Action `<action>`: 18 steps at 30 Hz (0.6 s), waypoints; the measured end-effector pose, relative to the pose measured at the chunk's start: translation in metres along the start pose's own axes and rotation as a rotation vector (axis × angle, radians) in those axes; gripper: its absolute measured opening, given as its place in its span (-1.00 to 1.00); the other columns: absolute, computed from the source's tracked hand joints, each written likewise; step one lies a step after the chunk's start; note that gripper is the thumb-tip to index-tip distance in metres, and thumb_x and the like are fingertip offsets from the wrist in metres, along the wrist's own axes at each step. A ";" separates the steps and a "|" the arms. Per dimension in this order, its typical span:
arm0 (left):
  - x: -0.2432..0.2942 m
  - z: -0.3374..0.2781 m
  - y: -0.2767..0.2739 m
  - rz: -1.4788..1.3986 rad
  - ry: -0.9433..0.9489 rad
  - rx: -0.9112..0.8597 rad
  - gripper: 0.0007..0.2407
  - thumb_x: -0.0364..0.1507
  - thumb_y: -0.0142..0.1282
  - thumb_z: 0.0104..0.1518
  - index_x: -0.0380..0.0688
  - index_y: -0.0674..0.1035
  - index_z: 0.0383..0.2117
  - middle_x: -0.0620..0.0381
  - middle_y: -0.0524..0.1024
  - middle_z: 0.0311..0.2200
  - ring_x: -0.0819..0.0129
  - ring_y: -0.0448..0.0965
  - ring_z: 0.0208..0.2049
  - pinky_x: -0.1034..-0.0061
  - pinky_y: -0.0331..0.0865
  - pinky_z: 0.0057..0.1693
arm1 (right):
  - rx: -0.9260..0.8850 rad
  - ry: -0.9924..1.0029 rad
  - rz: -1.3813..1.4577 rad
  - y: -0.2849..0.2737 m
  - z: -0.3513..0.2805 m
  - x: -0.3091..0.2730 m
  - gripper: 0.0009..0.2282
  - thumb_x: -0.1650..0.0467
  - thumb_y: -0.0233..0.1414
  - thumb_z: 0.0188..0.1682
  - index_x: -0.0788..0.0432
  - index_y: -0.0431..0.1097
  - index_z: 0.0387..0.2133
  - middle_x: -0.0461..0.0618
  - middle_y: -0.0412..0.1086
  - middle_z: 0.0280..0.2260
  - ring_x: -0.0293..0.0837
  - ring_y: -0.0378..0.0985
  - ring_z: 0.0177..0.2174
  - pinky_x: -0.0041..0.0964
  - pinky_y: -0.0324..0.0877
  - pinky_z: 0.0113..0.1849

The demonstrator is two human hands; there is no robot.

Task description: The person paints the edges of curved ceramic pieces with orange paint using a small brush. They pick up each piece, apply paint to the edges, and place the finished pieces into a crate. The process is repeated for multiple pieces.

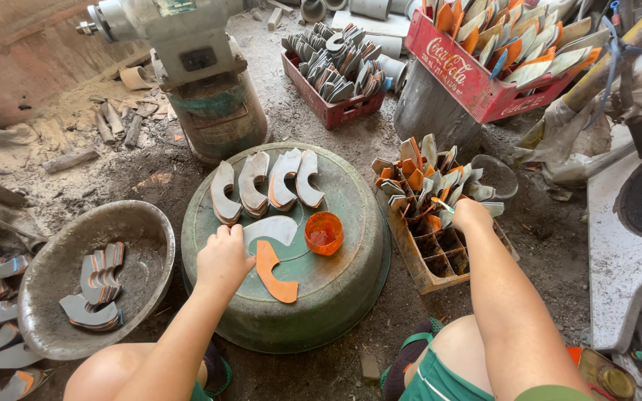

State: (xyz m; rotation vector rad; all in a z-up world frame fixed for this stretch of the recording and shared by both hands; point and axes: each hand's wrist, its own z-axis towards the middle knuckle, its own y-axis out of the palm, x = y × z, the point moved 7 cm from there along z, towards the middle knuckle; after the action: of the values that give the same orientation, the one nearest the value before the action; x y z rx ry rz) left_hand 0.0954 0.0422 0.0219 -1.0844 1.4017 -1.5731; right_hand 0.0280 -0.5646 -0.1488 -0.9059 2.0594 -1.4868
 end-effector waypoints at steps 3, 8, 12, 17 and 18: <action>0.000 -0.002 0.001 -0.002 -0.003 -0.004 -0.51 -0.22 0.43 -0.14 -0.14 0.46 -0.13 0.02 0.48 -0.17 0.10 0.58 -0.13 0.28 0.57 -0.15 | 0.046 0.006 0.032 -0.002 0.003 -0.008 -0.81 0.49 0.11 -0.05 0.18 0.60 -0.20 0.18 0.57 -0.21 0.15 0.62 -0.23 0.05 0.50 -0.23; -0.001 -0.002 0.001 0.002 0.007 0.008 -0.51 -0.24 0.44 -0.17 -0.13 0.46 -0.15 0.02 0.48 -0.17 0.10 0.58 -0.14 0.30 0.56 -0.14 | 0.210 -0.051 0.222 -0.036 -0.023 -0.035 -0.73 0.52 0.04 -0.05 0.07 0.57 -0.11 0.16 0.53 -0.17 0.16 0.58 -0.19 0.10 0.46 -0.19; -0.001 -0.001 0.003 -0.010 0.012 0.022 -0.50 -0.25 0.46 -0.19 -0.14 0.46 -0.15 0.01 0.48 -0.18 0.08 0.58 -0.15 0.29 0.56 -0.17 | 0.464 -0.200 0.423 -0.100 -0.069 -0.074 -0.72 0.47 0.02 -0.02 0.08 0.51 -0.04 0.15 0.49 -0.15 0.16 0.56 -0.22 0.07 0.44 -0.21; -0.003 0.008 0.010 0.000 -0.004 0.055 -0.53 -0.26 0.45 -0.17 -0.15 0.46 -0.20 0.00 0.48 -0.18 0.08 0.59 -0.17 0.32 0.57 -0.17 | 0.272 -0.478 0.317 -0.126 -0.148 -0.161 -0.72 0.42 0.05 -0.07 0.00 0.54 -0.09 0.02 0.52 -0.22 0.01 0.58 -0.24 -0.03 0.47 -0.21; -0.003 0.011 0.012 0.013 -0.014 0.063 -0.54 -0.26 0.45 -0.17 -0.15 0.46 -0.20 0.00 0.48 -0.18 0.08 0.59 -0.17 0.34 0.57 -0.18 | 0.304 -0.588 0.247 -0.123 -0.172 -0.180 -0.74 0.42 0.07 -0.11 -0.02 0.57 -0.14 0.00 0.50 -0.25 0.00 0.56 -0.24 -0.04 0.45 -0.22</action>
State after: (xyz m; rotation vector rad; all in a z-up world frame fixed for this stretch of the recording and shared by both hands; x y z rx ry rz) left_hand 0.1067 0.0397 0.0100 -1.0450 1.3382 -1.5870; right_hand 0.0652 -0.3463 0.0188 -0.8084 1.4171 -1.1776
